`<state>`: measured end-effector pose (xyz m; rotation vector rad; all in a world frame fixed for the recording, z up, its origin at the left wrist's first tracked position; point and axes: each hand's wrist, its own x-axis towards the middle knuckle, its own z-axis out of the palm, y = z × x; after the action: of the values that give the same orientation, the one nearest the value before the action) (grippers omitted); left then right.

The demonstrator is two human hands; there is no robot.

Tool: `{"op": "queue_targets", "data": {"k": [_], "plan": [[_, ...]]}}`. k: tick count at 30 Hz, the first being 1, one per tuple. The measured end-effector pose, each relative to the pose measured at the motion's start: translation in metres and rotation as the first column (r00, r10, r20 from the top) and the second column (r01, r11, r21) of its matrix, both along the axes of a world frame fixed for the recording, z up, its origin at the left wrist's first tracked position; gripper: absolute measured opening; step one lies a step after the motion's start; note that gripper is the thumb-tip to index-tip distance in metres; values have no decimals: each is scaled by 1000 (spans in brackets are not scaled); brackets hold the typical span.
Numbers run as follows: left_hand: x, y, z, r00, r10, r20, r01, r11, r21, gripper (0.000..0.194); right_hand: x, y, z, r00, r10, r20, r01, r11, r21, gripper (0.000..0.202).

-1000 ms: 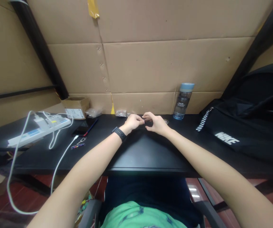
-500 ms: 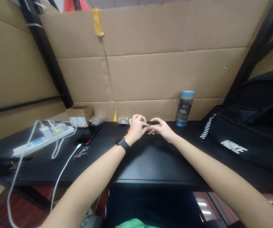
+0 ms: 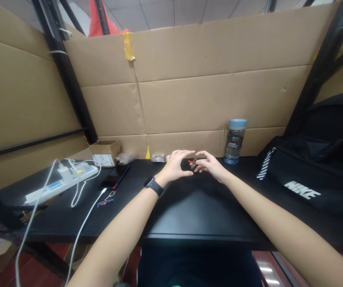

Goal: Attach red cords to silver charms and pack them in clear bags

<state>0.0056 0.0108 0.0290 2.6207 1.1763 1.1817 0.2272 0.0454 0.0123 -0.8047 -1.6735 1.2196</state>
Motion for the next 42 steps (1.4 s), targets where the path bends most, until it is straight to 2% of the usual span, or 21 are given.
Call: {"op": "queue_targets", "data": {"k": [6, 10, 13, 15, 17, 20, 23, 26, 32, 35, 42], "plan": [[2, 8, -8, 1000, -23, -12, 23, 1000, 10, 57, -3, -1, -3, 998, 66, 19, -66, 998, -12, 36], [0, 11, -11, 999, -24, 27, 25, 1000, -7, 55, -5, -4, -2, 995, 99, 32, -98, 995, -29, 34], [-2, 13, -13, 995, -19, 99, 22, 999, -30, 51, -6, -5, 0, 997, 71, 31, -69, 997, -43, 32], [-3, 15, -14, 985, -42, 169, 51, 997, -51, 47, -6, -4, 2, 999, 20, 38, -20, 1000, 0, 33], [-3, 18, -17, 959, -94, 268, 122, 988, -90, 48, -4, -3, 4, 997, -39, 73, 30, 991, 128, 32], [-1, 22, -20, 890, -168, 424, 262, 949, -175, 52, -1, 0, 5, 971, -163, 175, 85, 920, 382, 19], [2, 22, -21, 854, -199, 481, 345, 908, -236, 53, -1, 0, 3, 932, -291, 214, 133, 827, 547, 10], [4, 19, -20, 859, -206, 469, 351, 903, -246, 52, -3, -2, 1, 928, -311, 206, 120, 771, 625, 7], [4, 17, -19, 861, -199, 467, 343, 907, -245, 51, -10, -6, 0, 934, -322, 158, 131, 717, 685, 7], [4, 17, -19, 866, -199, 460, 338, 909, -244, 51, -12, -8, -1, 935, -321, 148, 140, 721, 679, 4], [0, 18, -19, 893, -214, 396, 335, 904, -266, 50, -12, -6, -5, 945, -276, 175, 111, 775, 622, 3]]}}
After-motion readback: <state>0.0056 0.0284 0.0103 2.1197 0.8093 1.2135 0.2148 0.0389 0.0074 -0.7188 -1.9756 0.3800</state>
